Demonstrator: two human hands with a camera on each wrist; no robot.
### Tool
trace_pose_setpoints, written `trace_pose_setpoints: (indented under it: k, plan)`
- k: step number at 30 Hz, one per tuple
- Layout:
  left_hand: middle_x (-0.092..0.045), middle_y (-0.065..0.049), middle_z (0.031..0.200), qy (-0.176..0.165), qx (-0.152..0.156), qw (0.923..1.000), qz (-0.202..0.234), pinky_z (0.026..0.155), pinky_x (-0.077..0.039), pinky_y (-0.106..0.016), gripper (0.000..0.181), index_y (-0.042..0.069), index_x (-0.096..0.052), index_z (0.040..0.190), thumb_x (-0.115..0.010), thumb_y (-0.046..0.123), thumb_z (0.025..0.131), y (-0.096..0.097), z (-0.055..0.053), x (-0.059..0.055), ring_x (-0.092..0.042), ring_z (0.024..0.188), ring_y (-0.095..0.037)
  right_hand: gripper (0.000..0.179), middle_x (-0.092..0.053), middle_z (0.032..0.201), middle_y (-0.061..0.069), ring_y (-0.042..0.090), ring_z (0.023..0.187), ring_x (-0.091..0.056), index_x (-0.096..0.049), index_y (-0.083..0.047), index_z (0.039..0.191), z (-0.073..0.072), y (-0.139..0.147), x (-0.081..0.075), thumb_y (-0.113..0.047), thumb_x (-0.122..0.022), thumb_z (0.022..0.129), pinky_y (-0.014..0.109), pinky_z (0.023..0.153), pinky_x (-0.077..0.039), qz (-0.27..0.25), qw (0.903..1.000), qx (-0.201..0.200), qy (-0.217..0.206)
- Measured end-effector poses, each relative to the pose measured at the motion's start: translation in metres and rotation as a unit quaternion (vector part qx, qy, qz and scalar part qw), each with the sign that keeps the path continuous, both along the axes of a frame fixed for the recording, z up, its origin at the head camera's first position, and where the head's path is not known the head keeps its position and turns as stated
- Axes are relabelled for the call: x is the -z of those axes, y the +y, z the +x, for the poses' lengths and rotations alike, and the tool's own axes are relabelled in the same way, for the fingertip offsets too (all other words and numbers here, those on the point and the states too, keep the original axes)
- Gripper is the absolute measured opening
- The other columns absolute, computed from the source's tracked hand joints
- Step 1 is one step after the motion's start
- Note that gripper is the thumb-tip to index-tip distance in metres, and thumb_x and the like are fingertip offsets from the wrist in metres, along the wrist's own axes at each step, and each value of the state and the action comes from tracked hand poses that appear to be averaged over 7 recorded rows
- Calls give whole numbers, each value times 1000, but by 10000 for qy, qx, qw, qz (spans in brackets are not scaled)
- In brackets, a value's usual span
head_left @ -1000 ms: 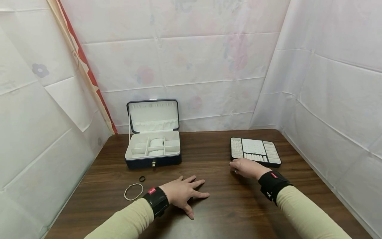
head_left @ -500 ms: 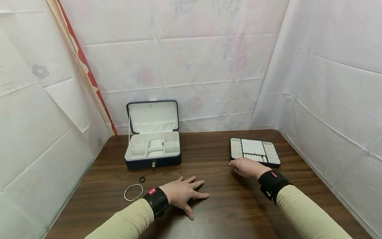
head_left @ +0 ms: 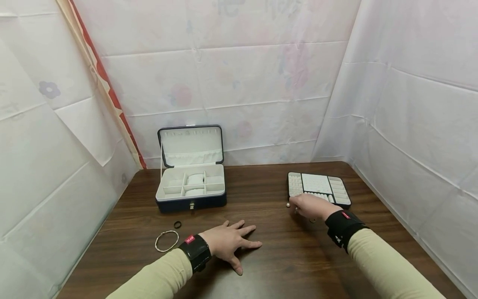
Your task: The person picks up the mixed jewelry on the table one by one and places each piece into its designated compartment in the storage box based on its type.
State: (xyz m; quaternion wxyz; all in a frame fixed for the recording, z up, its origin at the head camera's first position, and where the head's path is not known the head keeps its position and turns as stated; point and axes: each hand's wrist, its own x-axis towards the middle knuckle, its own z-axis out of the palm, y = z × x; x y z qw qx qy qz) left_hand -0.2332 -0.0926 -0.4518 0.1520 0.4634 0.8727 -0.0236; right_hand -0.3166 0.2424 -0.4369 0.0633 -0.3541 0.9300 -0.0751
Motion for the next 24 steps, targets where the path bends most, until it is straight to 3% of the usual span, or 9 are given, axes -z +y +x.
trace_pose_setpoints:
  k: [5,13,19,24]
  plan:
    - [-22,-2,170,27,21,10000,14,107,-36,-72,90,51,-32,156,-70,71,77,-1,0,1,-24,153,-42,14,-64,84,-2,9,73,-57,-61,-9,95,0,2,-4,5,-63,93,33,66,-48,-26,9998,-25,190]
    - [-21,-2,170,42,33,10000,39,107,-36,-72,90,51,-32,156,-70,72,77,-1,-1,2,-24,153,-42,18,-58,78,-6,8,69,-51,-59,-11,86,-2,10,-12,5,-64,92,31,63,-44,-41,9993,-51,356]
    - [-21,-2,170,15,-2,10000,32,107,-35,-72,90,51,-32,156,-69,72,77,-1,0,1,-24,153,-42,17,-60,78,-5,9,70,-53,-61,-9,85,-7,19,-15,6,-68,89,31,65,-47,-134,9975,-173,675]
    - [-21,-2,170,13,-10,10000,36,107,-35,-72,90,51,-33,156,-70,72,77,-1,2,0,-23,153,-41,16,-60,79,-4,9,70,-51,-61,-9,87,-10,26,-19,4,-69,91,32,65,-47,-256,9973,-156,672]
